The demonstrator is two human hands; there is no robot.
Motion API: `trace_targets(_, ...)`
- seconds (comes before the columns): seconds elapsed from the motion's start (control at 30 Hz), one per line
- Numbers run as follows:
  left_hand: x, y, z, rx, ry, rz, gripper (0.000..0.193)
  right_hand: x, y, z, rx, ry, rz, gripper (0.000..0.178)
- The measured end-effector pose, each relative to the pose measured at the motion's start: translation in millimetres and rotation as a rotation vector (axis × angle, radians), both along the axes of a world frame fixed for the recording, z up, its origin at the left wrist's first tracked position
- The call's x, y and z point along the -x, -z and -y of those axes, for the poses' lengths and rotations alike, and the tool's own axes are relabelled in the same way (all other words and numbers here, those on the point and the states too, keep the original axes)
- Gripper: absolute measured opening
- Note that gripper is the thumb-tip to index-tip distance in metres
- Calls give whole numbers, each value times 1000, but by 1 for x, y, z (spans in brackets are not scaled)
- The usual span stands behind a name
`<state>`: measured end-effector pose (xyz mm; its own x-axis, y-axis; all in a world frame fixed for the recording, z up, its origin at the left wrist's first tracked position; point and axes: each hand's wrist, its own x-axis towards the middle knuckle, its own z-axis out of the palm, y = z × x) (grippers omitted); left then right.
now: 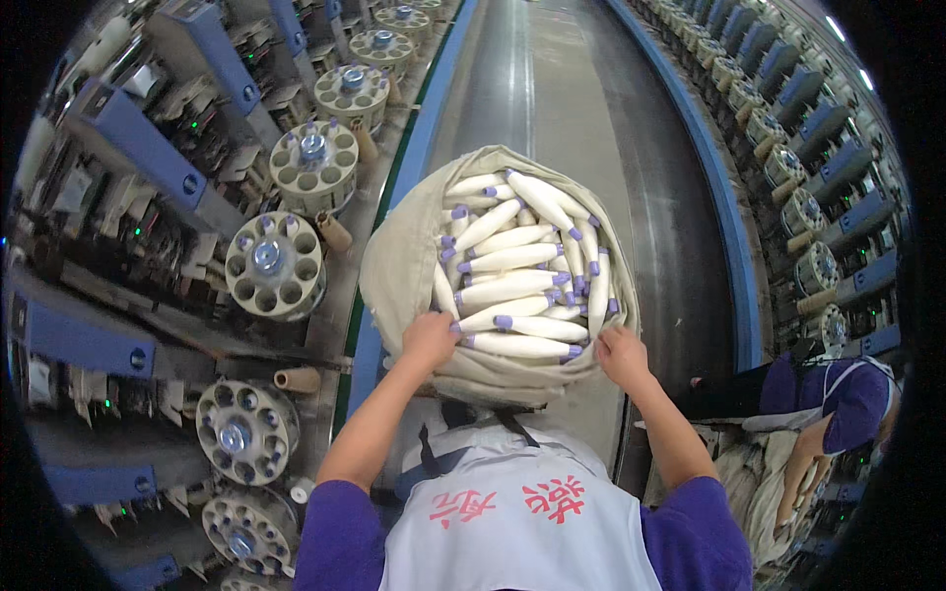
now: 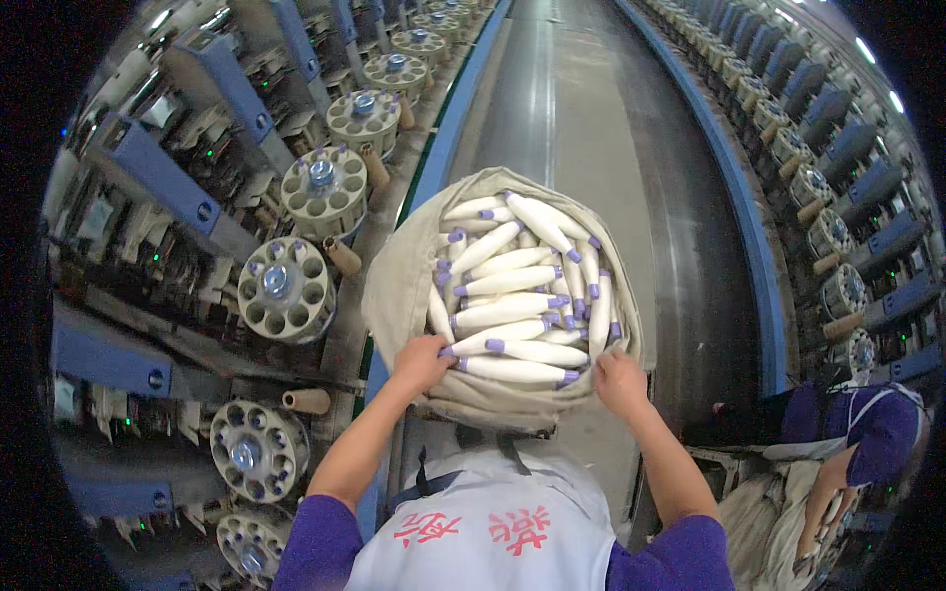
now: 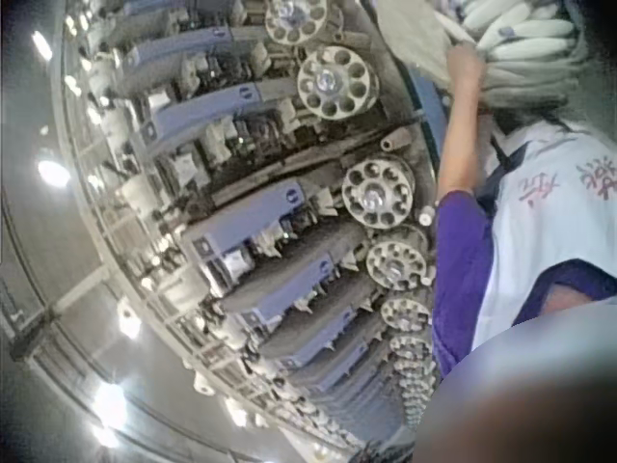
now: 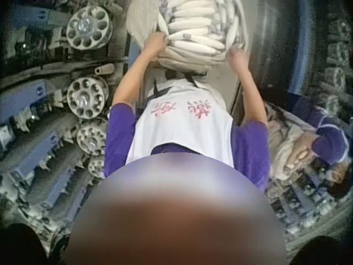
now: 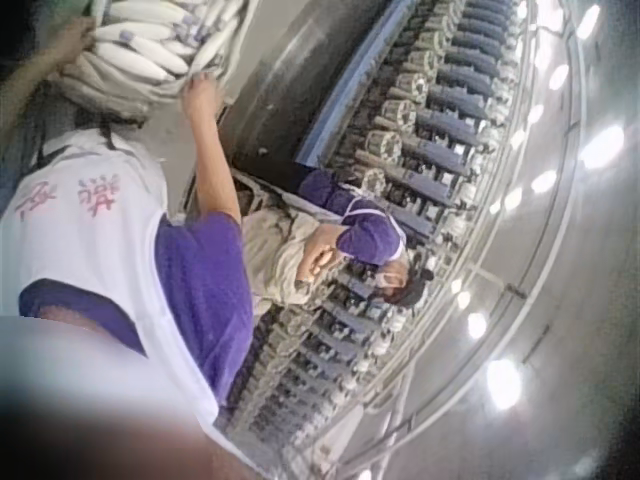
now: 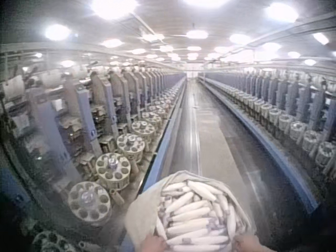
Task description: The person repeatedly picks white thread spools from a large sack and places them into empty slots on rotating spindles of textile machines. The person handles several spools at a time, aligning them into the machine slots, then returns to the sack for more.
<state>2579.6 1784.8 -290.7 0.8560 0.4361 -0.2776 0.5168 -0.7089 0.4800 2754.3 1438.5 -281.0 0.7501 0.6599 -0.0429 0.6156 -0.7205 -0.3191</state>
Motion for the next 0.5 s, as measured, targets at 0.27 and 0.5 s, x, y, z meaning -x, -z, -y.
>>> trace_targets(0.27, 2, -140, -131, 1147, -341, 1015, 31, -31, -9, -131, -78, -213, 48, 35)
trace_targets(0.5, -63, -94, -71, -18, 194, 188, 22, -76, -103, -117, -689, 172, -566, 25)
